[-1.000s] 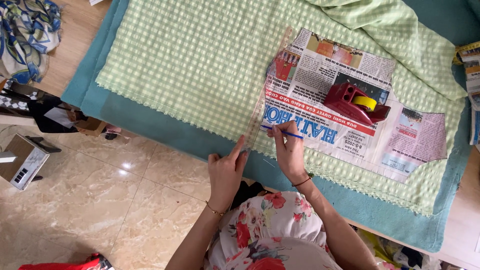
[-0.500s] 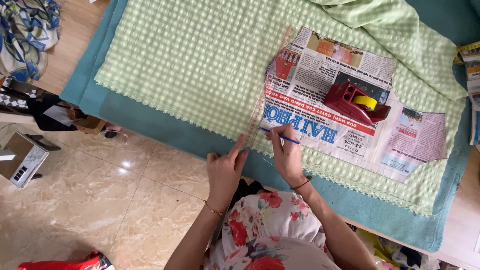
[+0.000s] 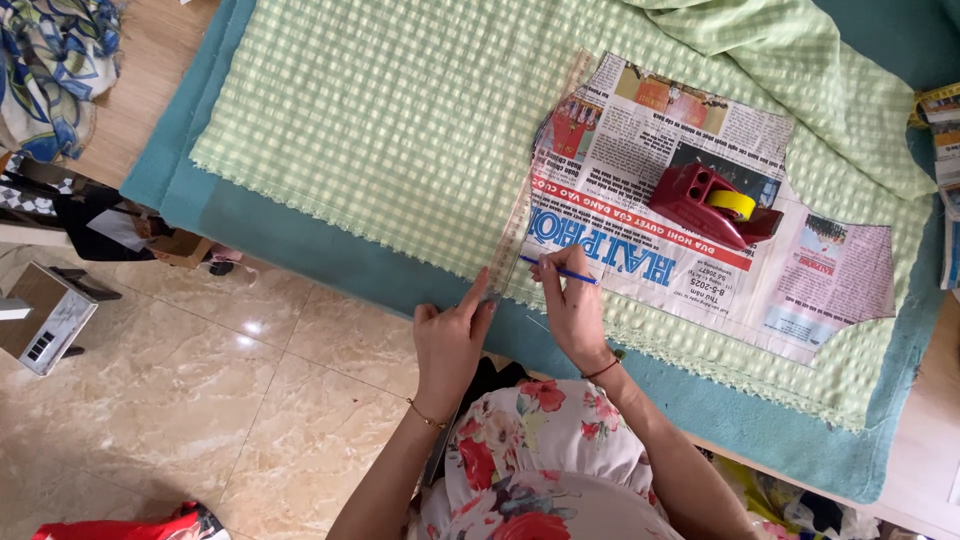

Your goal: Tracing a paper pattern onto a green checkered fabric and cutting the shape out using fabric scissors.

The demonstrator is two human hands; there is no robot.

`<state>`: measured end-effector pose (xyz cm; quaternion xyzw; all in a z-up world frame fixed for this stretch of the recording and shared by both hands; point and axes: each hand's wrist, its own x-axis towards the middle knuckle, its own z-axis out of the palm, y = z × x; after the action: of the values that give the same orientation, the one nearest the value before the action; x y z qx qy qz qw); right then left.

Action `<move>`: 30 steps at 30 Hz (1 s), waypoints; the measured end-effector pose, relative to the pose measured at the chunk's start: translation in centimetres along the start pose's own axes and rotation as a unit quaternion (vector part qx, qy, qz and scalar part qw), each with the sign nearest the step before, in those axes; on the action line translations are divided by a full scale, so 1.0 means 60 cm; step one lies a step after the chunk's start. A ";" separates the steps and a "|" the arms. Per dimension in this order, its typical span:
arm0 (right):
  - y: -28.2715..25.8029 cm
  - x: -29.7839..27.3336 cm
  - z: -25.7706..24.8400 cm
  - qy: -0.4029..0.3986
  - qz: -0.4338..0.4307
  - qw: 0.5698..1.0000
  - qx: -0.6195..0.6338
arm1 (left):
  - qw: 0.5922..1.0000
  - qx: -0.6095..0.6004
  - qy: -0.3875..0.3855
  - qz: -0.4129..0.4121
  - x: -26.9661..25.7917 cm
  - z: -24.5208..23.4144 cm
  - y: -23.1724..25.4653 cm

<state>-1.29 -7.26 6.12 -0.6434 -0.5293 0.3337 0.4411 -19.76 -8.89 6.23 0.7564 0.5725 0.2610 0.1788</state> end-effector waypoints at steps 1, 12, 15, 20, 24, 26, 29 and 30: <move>-0.001 -0.005 0.000 0.000 0.000 1.000 0.000 | 1.000 0.000 0.000 0.000 0.000 0.000 0.000; -0.008 -0.014 0.000 -0.028 0.012 0.998 -0.064 | 1.000 0.004 0.005 0.003 -0.001 -0.001 -0.001; -0.010 -0.026 0.000 -0.070 0.009 0.996 -0.052 | 1.000 0.003 0.015 0.006 -0.001 0.003 -0.002; 0.005 -0.015 0.003 -0.033 0.005 0.999 -0.043 | 1.000 0.008 0.009 0.003 -0.001 0.002 0.000; -0.010 -0.026 0.003 -0.057 -0.001 0.996 -0.070 | 1.000 0.023 0.003 0.002 0.002 0.001 0.002; -0.012 -0.026 0.005 -0.057 0.008 0.996 -0.067 | 1.000 0.023 0.005 0.003 0.002 0.001 0.002; -0.014 -0.026 0.006 -0.040 0.011 0.998 -0.057 | 1.000 0.021 0.009 0.006 -0.001 0.001 0.001; -0.015 -0.024 0.006 -0.022 0.006 0.998 -0.050 | 1.000 0.019 0.010 0.007 -0.001 0.002 0.000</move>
<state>-2.27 -8.52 6.77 -0.6604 -0.5507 0.3239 0.3946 -19.69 -8.92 6.14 0.7612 0.5733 0.2590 0.1572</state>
